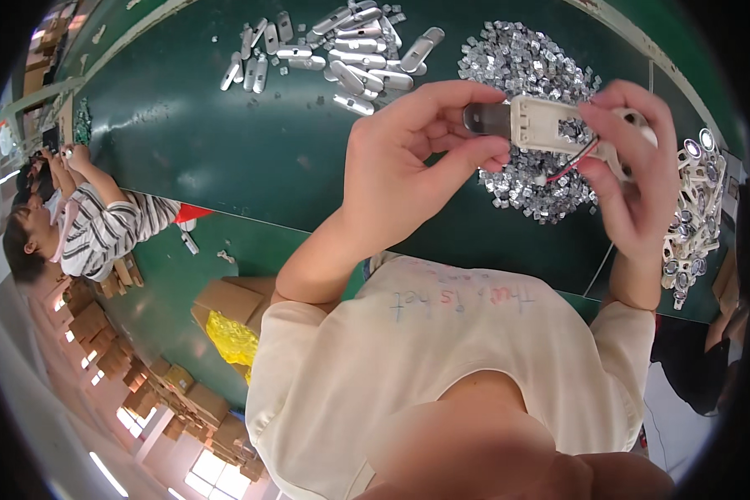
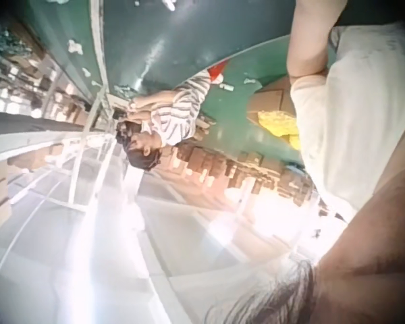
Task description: Assembling small metal components into a plastic housing on an assembly line.
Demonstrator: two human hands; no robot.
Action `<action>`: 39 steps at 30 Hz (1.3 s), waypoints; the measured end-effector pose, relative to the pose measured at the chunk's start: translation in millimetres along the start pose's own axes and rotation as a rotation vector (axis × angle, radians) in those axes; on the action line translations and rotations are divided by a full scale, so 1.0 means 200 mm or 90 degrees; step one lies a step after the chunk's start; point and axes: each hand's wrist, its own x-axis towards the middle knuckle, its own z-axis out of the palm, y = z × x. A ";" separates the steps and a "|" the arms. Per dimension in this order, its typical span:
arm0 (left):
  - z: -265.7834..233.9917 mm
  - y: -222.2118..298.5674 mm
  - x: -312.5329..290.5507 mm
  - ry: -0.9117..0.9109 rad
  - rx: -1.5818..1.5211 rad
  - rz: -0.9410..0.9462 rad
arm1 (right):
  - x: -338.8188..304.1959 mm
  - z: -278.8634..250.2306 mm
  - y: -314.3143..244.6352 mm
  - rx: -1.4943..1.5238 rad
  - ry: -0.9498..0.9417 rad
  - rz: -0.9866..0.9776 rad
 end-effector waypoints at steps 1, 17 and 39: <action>0.01 0.00 0.00 -0.012 0.009 0.016 | -0.02 0.01 -0.02 -0.053 0.009 0.009; 0.12 -0.02 0.05 -0.044 0.011 -0.038 | -0.10 0.04 0.07 -0.053 0.021 -0.017; 0.16 -0.02 0.04 0.014 -0.061 -0.117 | -0.12 0.08 0.08 -0.073 0.038 -0.075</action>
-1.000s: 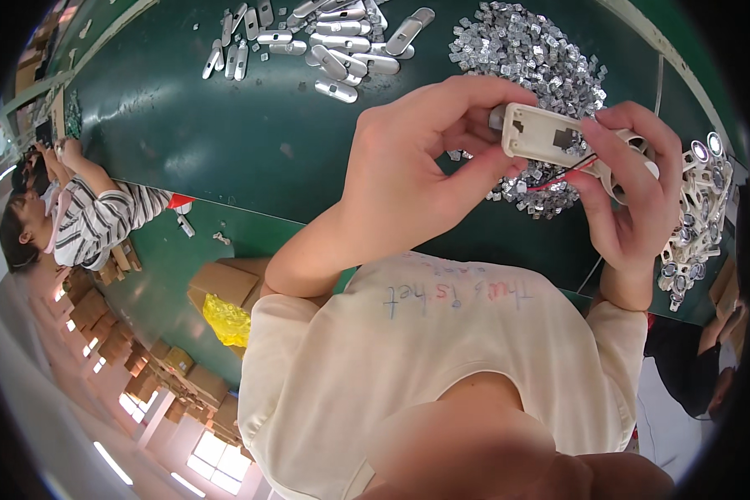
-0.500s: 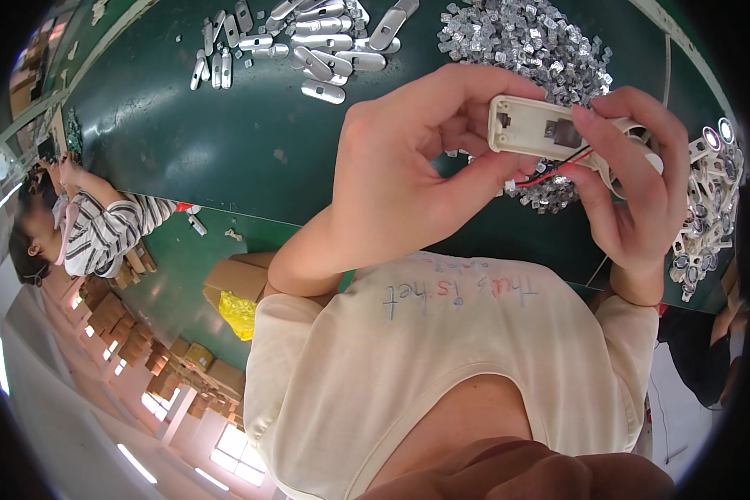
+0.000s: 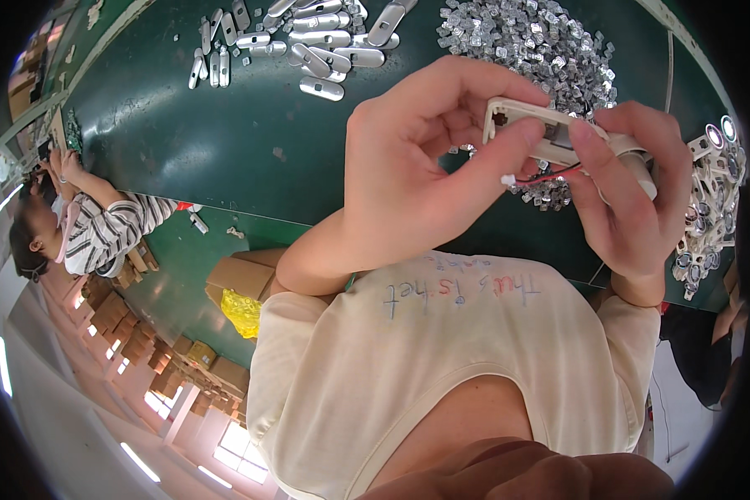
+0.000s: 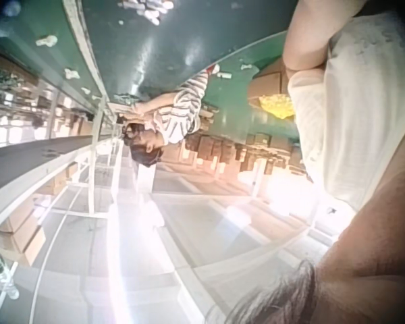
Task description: Assembling small metal components into a plastic housing on an assembly line.
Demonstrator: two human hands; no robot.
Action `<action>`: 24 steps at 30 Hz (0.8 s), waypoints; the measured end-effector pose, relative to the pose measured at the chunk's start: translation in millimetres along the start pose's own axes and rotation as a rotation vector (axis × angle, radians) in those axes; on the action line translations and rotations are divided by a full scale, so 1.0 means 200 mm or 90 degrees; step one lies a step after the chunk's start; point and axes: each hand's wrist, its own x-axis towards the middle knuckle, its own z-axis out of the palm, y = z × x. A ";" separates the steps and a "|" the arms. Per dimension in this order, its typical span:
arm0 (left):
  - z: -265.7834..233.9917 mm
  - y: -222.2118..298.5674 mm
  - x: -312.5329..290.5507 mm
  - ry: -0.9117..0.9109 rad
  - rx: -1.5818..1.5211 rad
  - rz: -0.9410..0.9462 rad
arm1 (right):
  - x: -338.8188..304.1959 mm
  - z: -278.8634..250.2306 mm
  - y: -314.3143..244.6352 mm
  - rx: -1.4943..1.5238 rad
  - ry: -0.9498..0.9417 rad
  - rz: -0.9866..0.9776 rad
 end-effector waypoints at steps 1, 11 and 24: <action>0.01 0.00 0.01 0.018 0.004 -0.002 | 0.00 -0.01 0.01 -0.001 -0.022 -0.014; 0.05 -0.05 0.01 0.103 0.099 0.061 | -0.02 0.04 -0.03 0.516 -0.017 0.425; -0.10 -0.26 0.08 0.164 0.269 0.291 | 0.07 0.16 0.16 0.239 -0.046 0.108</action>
